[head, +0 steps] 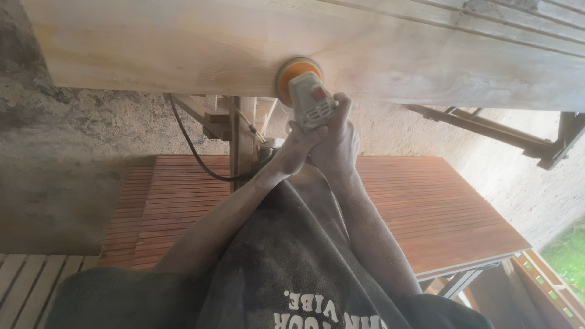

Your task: The person uses an orbital sander to smooth the surface of a large wooden plank. They move the sander back and forth along the length of the plank, covering different sections to even out the surface.

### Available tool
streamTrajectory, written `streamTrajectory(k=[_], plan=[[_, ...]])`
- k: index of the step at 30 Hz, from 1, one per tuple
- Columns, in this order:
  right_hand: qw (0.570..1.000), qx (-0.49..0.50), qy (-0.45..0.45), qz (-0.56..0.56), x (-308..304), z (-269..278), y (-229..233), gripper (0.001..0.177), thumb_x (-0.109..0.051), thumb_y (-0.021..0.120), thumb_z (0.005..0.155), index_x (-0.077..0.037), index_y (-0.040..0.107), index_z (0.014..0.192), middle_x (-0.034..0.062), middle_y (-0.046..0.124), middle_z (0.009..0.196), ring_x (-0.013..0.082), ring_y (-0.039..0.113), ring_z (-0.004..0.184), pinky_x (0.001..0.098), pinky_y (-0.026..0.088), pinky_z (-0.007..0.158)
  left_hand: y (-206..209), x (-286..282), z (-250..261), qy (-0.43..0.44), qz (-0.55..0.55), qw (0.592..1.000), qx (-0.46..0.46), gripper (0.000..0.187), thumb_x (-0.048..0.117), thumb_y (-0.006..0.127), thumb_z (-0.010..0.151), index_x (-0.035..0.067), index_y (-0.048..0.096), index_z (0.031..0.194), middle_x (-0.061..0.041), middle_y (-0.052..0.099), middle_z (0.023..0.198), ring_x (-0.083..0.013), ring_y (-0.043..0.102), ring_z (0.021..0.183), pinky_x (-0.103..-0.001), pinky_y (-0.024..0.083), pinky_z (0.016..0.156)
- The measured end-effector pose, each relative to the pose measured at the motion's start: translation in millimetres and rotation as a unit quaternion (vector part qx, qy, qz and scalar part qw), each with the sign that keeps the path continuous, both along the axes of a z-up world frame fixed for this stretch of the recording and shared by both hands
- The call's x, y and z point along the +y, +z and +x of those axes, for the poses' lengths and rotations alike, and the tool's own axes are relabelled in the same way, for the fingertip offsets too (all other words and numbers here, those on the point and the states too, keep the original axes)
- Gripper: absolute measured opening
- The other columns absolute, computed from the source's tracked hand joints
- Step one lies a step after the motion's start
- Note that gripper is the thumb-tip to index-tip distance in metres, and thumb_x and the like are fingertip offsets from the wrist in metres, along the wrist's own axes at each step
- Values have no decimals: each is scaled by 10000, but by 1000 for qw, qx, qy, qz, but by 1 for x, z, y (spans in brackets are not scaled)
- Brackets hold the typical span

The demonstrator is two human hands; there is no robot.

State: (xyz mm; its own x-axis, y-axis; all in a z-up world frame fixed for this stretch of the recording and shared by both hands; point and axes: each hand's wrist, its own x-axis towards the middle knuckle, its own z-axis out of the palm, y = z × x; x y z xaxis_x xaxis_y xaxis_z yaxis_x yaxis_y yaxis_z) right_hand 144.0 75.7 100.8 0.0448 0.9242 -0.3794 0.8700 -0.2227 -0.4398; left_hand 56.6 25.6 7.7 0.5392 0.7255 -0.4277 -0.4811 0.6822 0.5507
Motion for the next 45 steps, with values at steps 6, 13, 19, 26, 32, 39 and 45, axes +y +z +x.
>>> streamTrajectory(k=[6, 13, 19, 26, 32, 39, 45], plan=[[986, 88, -139, -19, -19, 60, 12, 693, -305, 833, 913, -67, 324, 1320, 160, 734, 1050, 259, 781, 917, 389, 632, 669, 1, 14, 70, -114, -10, 992, 51, 756, 571, 576, 961, -27, 550, 1423, -258, 682, 1249, -343, 744, 1092, -379, 693, 706], [973, 69, -205, 79, -30, 123, -10, 612, -234, 830, 965, -36, 348, 1286, 225, 696, 1135, 305, 733, 1047, 430, 601, 814, 7, 35, 132, -313, -14, 940, 132, 1053, 823, 502, 742, 43, 493, 1448, -242, 692, 1210, -409, 743, 1045, -475, 699, 692], [978, 88, -182, 48, -22, 94, -13, 728, -285, 872, 895, -4, 312, 1267, 240, 691, 1104, 331, 744, 1018, 418, 609, 782, 7, 41, 90, -251, 3, 959, 129, 1054, 813, 483, 780, 43, 410, 1497, -280, 643, 1293, -434, 728, 1102, -512, 696, 756], [987, 148, 62, 20, 8, -27, -25, 840, -189, 881, 864, -14, 234, 1370, 265, 724, 1077, 328, 767, 825, 359, 643, 597, -14, 11, -46, -40, -33, 995, 82, 935, 717, 487, 940, -14, 386, 1513, -315, 546, 1444, -443, 644, 1279, -477, 650, 904], [975, 70, 197, -70, 31, -167, -30, 679, -161, 708, 902, -37, 239, 1376, 144, 737, 853, 238, 680, 502, 328, 499, 335, -11, -4, -165, 151, -49, 983, 88, 1086, 801, 457, 848, 16, 232, 1564, -266, 496, 1452, -435, 567, 1336, -600, 606, 958], [954, 119, 272, 38, 57, -267, -50, 468, -105, 655, 973, -58, 307, 1282, 79, 686, 664, 193, 637, 422, 350, 474, 356, 26, 32, -262, 215, -19, 969, 123, 1168, 839, 412, 836, -27, 108, 1559, -307, 461, 1451, -389, 624, 1291, -550, 670, 917], [954, 87, 266, 106, 82, -266, -65, 667, -93, 691, 848, -6, 250, 1341, 108, 723, 675, 249, 682, 477, 348, 541, 355, 27, 57, -261, 189, 6, 980, 57, 1126, 799, 369, 952, -144, 274, 1560, -364, 553, 1311, -400, 706, 1133, -508, 699, 868]])
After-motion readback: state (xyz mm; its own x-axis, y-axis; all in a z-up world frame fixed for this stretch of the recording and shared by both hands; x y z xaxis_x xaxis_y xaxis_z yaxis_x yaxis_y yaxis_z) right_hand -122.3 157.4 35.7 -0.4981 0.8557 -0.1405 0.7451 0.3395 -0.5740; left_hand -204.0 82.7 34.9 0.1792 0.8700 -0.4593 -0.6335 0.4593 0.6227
